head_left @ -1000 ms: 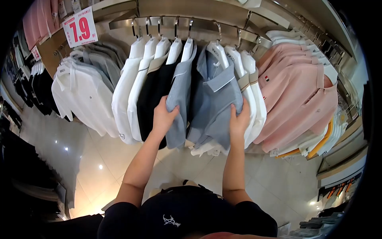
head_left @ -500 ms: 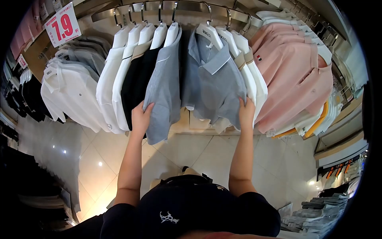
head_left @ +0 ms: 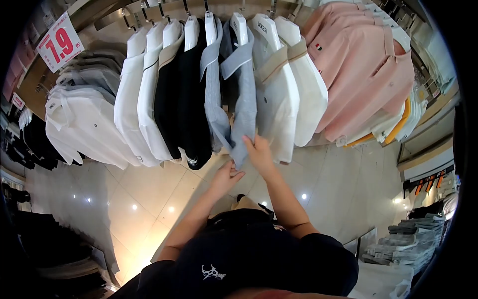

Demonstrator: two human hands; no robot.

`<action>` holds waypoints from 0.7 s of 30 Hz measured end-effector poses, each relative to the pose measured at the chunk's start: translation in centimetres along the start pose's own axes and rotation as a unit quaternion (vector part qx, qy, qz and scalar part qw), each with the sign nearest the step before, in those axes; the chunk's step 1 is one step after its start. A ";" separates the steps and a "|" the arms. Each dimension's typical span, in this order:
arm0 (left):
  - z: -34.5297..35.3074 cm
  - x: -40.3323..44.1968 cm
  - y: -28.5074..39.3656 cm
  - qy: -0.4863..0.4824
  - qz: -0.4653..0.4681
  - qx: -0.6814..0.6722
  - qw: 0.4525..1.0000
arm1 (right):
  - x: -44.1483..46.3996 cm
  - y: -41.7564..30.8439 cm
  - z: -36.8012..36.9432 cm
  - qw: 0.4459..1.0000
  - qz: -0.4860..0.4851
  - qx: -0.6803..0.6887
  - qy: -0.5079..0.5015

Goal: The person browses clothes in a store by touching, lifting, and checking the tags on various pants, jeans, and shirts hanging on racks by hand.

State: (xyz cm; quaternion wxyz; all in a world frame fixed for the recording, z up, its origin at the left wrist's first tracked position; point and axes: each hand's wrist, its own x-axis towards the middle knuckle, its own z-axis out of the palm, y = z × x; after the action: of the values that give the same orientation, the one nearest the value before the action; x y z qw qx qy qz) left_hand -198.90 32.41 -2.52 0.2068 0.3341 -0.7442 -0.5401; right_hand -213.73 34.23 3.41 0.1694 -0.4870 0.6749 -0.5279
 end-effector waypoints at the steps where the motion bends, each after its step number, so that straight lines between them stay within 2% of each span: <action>1: 0.1 0.4 -0.6 -0.003 0.000 0.001 1.000 | -0.5 -1.4 0.2 0.996 0.051 0.059 -0.039; 3: 0.3 2.4 -3.0 0.113 0.148 0.102 0.977 | -1.4 -2.5 0.8 0.992 0.069 0.082 -0.065; 4: 0.2 3.1 -3.6 0.113 0.150 0.103 0.977 | -1.7 -3.0 0.8 0.986 0.087 0.105 -0.094; 5: 0.0 3.9 -4.2 0.085 0.147 -0.068 0.983 | -1.8 -3.8 0.5 0.986 0.084 0.106 -0.094; 6: 0.0 4.7 -5.2 0.070 0.132 -0.167 0.975 | -1.8 -4.9 0.1 0.979 0.072 0.108 -0.155; 7: -0.1 5.5 -6.2 0.058 0.116 -0.269 0.954 | -1.8 -5.6 -0.2 0.968 0.062 0.109 -0.216; 8: -0.1 6.3 -7.2 0.051 0.099 -0.365 0.924 | -1.6 -6.0 -0.6 0.968 0.062 0.109 -0.217; 10: -2.2 6.0 -4.2 0.059 0.108 -0.176 0.977 | -1.0 -6.4 -1.3 0.925 0.016 0.217 -0.311; 11: -3.2 5.8 -3.0 0.056 0.057 -0.183 0.980 | -0.7 -6.3 -1.4 0.924 0.018 0.219 -0.312; 12: -3.9 6.1 -3.0 0.056 0.054 -0.182 0.980 | -0.3 -6.3 -1.3 0.920 0.019 0.264 -0.289; 14: -5.0 6.5 -3.0 0.137 0.108 -0.088 0.981 | 0.1 -4.7 -0.7 0.912 0.022 0.312 -0.266; 15: -5.4 6.2 -2.4 0.137 0.104 -0.087 0.981 | 0.4 -1.8 0.5 0.927 0.029 0.291 -0.234; 16: -6.0 5.6 -1.0 0.160 0.140 -0.102 0.972 | 0.5 1.1 1.6 0.941 0.035 0.269 -0.202; 17: -6.6 5.2 0.1 0.184 0.177 -0.116 0.960 | 0.3 3.4 2.1 0.960 0.093 0.175 -0.199; 18: -7.0 5.0 0.7 0.189 0.175 -0.113 0.960 | -0.2 6.0 2.8 0.958 0.093 0.177 -0.203; 19: -7.3 4.9 1.1 0.185 0.101 -0.334 0.919 | -0.8 8.6 3.6 0.978 0.075 0.036 -0.191; 20: -7.6 4.9 1.7 0.171 0.024 -0.537 0.826 | -1.5 10.2 4.0 0.978 0.055 -0.105 -0.174; 21: -8.2 4.7 3.2 0.159 -0.023 -0.547 0.822 | -2.2 10.8 4.0 0.977 0.054 -0.102 -0.178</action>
State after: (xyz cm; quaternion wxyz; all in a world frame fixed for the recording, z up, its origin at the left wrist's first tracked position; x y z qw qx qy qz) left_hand -197.54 24.21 2.91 0.4586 0.2639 -0.2755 -0.8026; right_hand -214.86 33.57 -8.24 0.2640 -0.5506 0.7099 -0.3511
